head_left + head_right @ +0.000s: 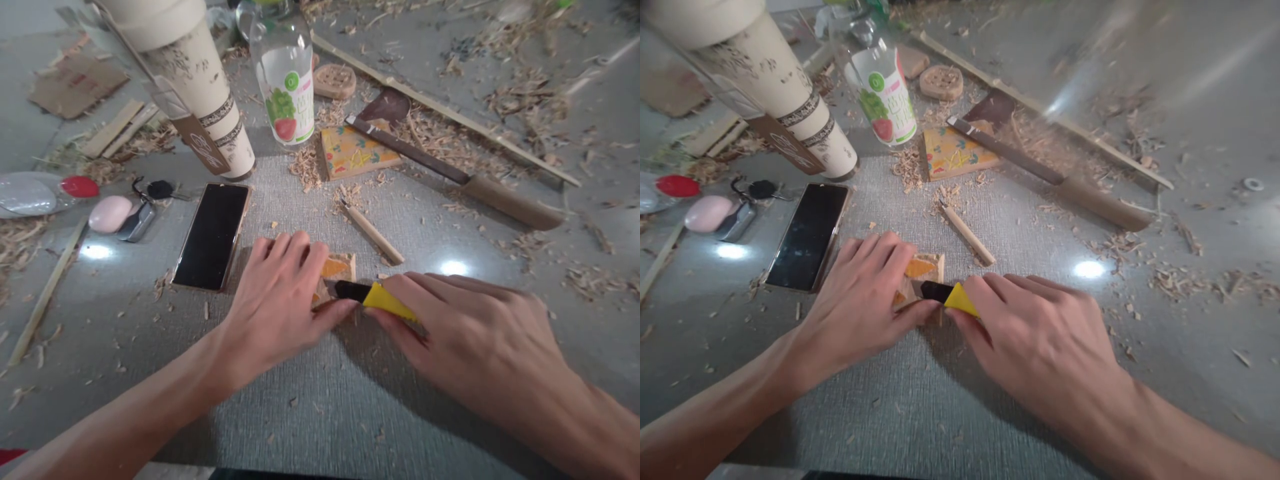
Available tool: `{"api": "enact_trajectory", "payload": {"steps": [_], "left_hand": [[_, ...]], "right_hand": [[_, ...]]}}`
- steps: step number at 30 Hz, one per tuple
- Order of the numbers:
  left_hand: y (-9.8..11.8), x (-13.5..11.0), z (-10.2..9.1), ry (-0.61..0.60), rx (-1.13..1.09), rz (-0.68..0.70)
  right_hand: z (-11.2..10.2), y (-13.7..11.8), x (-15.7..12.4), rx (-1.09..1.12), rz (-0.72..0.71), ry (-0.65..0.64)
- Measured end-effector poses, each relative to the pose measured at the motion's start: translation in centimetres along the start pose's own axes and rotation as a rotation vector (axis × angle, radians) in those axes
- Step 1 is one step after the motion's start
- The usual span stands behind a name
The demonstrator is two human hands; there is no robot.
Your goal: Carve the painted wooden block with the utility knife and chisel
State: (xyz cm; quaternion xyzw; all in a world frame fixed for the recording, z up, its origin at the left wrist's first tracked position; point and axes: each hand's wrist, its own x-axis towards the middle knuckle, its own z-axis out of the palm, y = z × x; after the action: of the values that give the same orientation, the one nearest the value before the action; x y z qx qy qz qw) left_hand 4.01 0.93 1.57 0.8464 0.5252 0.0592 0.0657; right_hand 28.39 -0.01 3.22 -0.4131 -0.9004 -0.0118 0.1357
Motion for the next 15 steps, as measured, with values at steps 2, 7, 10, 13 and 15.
{"api": "enact_trajectory", "payload": {"steps": [2,7,10,13,15], "left_hand": [[0.2,0.0,0.0,-0.01,0.008,0.005],[0.2,0.1,0.0,0.006,-0.018,-0.057],[-0.3,0.0,-0.1,0.02,-0.083,-0.086],[-1.0,-0.1,-0.7,0.081,-0.258,-0.189],[-1.5,-0.1,-1.4,0.096,-0.468,-0.317]], "right_hand": [[-0.2,0.0,0.0,-0.006,0.005,-0.003],[-0.4,0.5,0.0,-0.047,0.068,-0.021],[-0.3,1.1,0.2,-0.056,0.117,-0.032],[-0.1,1.8,0.5,-0.026,0.152,-0.031],[0.0,2.3,0.8,0.016,0.17,-0.016]]}}
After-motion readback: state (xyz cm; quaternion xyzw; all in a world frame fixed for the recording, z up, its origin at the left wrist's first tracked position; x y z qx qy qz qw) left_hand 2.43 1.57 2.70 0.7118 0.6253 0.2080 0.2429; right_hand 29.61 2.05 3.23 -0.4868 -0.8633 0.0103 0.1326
